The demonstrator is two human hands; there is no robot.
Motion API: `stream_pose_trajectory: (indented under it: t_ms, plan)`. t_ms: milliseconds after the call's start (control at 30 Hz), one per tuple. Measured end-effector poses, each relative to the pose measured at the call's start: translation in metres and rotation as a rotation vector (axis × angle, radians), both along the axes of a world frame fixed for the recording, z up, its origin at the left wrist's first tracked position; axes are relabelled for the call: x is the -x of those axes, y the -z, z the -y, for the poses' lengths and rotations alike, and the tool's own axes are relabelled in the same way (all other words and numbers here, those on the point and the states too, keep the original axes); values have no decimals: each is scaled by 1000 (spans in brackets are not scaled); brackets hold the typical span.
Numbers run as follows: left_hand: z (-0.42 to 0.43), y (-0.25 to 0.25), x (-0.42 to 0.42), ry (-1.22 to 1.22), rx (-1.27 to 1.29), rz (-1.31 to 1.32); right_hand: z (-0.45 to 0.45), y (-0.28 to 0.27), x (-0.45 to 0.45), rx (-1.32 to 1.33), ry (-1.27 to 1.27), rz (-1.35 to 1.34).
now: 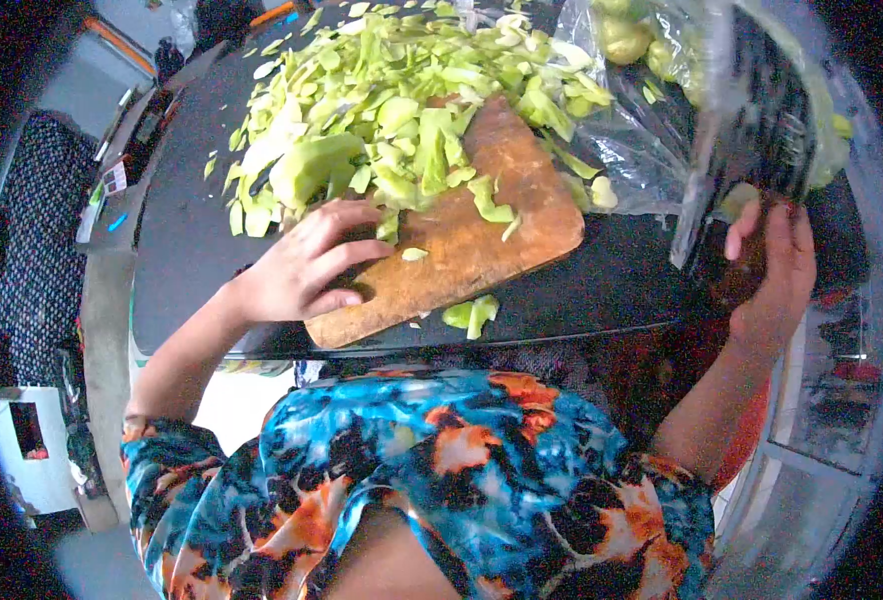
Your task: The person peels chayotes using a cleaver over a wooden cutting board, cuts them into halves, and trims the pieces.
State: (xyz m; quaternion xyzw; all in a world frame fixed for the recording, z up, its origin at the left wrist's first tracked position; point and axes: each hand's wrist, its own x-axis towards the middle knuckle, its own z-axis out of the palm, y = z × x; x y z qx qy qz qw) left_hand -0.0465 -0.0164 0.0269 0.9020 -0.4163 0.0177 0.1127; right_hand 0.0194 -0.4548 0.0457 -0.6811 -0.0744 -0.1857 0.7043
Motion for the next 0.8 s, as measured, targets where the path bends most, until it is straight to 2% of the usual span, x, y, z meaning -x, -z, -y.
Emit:
stream_pose_trajectory:
  t_ms: [33, 200, 367, 467, 533, 567, 667, 733, 800]
  plan:
    - [3, 6, -7, 34, 7, -39, 2, 2, -2, -122, -16, 35]
    - [46, 14, -56, 248, 172, -30, 3, 1, -7, -235, -88, 6]
    - [58, 23, -89, 337, 58, 164, -8, -8, -1, -263, -60, -16]
    - [59, 23, -116, 134, -83, 351, -3, -14, 3, -335, -177, -3]
    - [59, 24, -131, 40, -52, 497, 8, -15, 2, -410, -331, 12]
    - [59, 26, -140, 12, -84, 613, 7, -17, 4, -434, -261, 76]
    - [77, 12, -124, -148, 164, 451, 29, -18, 7, -477, -372, 97]
    - [92, 9, -107, 54, 272, 296, 24, -22, 10, -526, -277, 94]
    - [100, 10, -93, 217, 139, 328, 29, -20, 7, -545, -235, 95]
